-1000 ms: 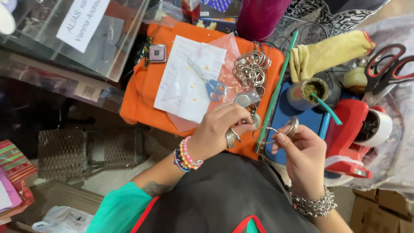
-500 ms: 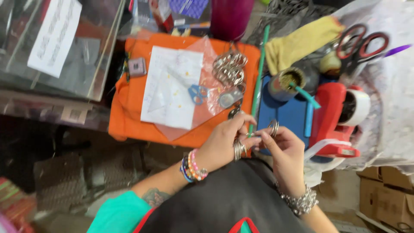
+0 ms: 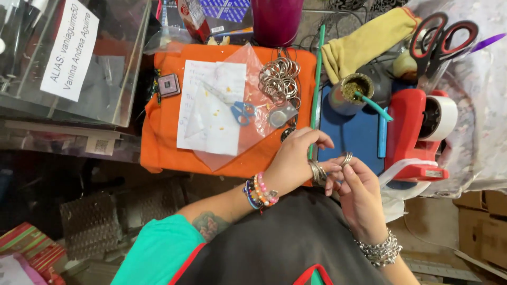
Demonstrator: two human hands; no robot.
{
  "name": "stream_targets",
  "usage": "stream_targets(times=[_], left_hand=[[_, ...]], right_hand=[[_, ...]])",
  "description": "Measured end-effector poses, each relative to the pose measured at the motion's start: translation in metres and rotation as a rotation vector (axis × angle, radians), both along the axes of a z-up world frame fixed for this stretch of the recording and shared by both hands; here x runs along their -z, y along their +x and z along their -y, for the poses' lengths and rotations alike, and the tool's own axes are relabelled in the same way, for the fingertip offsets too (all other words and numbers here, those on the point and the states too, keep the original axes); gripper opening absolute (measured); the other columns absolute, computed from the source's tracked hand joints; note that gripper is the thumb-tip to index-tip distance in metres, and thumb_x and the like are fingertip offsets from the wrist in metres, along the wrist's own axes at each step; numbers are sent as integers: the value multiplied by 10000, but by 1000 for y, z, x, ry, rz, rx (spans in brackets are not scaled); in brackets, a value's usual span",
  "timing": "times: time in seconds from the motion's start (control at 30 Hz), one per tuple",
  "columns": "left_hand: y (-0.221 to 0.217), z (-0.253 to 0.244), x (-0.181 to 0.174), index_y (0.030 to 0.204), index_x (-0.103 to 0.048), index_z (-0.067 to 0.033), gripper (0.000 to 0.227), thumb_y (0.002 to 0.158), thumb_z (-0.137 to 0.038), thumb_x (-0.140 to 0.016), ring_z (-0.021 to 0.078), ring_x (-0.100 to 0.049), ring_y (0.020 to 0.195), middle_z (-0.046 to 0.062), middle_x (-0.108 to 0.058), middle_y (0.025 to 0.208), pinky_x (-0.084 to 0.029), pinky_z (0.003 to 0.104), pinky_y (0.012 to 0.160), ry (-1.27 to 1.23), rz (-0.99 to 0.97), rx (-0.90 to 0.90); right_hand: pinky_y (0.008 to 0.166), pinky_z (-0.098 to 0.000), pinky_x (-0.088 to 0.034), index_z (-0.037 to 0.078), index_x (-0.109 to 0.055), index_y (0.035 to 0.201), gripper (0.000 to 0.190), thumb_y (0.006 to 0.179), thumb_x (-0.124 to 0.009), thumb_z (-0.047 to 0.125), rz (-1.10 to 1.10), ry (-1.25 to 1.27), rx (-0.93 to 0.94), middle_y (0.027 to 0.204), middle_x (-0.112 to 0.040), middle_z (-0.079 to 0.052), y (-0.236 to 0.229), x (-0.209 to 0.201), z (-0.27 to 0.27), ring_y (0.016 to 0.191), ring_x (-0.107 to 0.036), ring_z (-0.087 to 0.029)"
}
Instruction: The person organizes a large pile of silver keyrings on a cluttered workbench, picking them up and stacking them. They briefly reach into a glass display case to retrieve more keyrings. Later, they interact with a smartphone held by another person, pointing at the screen while continuing to handle the keyrings.
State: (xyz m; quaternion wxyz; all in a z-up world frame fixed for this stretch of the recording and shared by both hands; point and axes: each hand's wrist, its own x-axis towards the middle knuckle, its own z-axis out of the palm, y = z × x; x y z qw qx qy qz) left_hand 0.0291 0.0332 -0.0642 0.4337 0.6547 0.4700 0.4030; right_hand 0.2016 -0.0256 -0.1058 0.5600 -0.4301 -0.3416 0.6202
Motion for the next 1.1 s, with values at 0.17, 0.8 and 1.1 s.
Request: stream_targets(times=[0.17,0.8,1.1], left_hand=[[2,-17,0,1055,-639,-245,528,632,-401,-913,257,-598,1016,-42,-587,975,-515,457,841,157,-535,78],[-44,18,-34,1269,-607,-129,214,1084,-109,-501,189,-687,748,54,-721,974,-574,333,748,59,-23,206],[-45,50,-27,1123,-657,-82,147,998,-155,-682,113,-728,732,37,-783,878,-593,274,732,-113,183,19]], right_hand=[[533,-320,-584,-92,-595,1162,364,1035,-600,249,-92,-47,-82,968,-671,-140,-9,3,-4,676,-690,-212],[668,-265,-554,-35,-625,1111,187,986,-657,101,-268,-180,58,931,-670,-146,1,-8,-9,753,-653,-159],[393,-280,-514,-124,-646,1001,205,891,-740,21,-98,-40,-194,815,-685,-257,-20,-4,-7,534,-636,-207]])
